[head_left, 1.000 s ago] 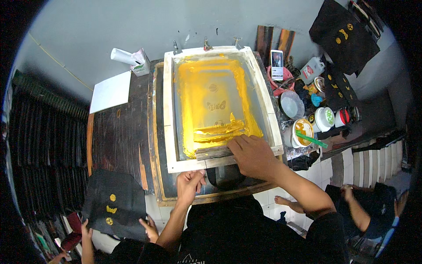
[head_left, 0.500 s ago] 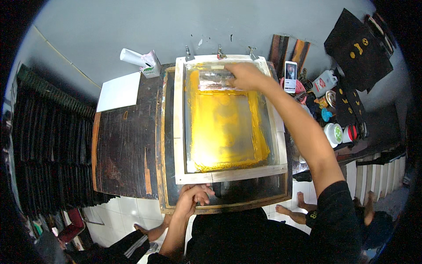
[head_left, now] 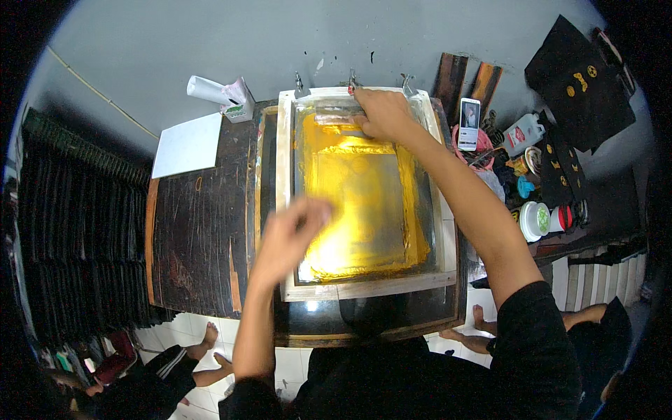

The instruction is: The person places a black bag on a printing station, applies yellow ink through a screen using a squeegee, and adds more ink from a container using a spoon.

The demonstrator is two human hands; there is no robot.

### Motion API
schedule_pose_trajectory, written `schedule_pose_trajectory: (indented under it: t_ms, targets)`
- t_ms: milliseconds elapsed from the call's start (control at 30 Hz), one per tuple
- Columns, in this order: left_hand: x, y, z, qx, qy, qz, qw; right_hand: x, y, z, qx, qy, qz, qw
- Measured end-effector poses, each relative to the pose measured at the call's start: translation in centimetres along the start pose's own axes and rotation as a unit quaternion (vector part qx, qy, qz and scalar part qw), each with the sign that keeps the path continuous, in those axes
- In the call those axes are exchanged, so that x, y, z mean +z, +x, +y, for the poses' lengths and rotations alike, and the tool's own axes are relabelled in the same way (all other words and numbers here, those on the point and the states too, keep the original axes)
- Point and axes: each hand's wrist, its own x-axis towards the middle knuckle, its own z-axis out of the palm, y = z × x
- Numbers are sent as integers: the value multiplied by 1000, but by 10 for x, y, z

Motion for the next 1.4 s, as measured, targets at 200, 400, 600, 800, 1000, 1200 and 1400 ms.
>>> schedule_pose_trajectory:
  t_ms: [200,400,600,800,1000,1200,1400]
  targets:
    - [-12,142,-3,188,299,98,930,-7,-41,-17,0,7,-20,1000]
    - [-6,124,-14,115,306,0,945,-9,-79,-33,-19,11,-18,1000]
    - [9,62,-11,131,286,12,949,-19,-134,-64,-8,37,-22,999]
    - [21,-10,5,122,277,-14,953,-28,-193,-97,-39,48,-32,998]
    - [35,-64,13,114,266,-13,957,-30,-240,-123,-48,58,-38,996]
    - [41,-95,-3,103,248,18,963,-33,-253,-129,-43,69,-16,997]
    - [39,-146,-35,-20,339,88,937,-46,-248,-126,-19,88,-79,993]
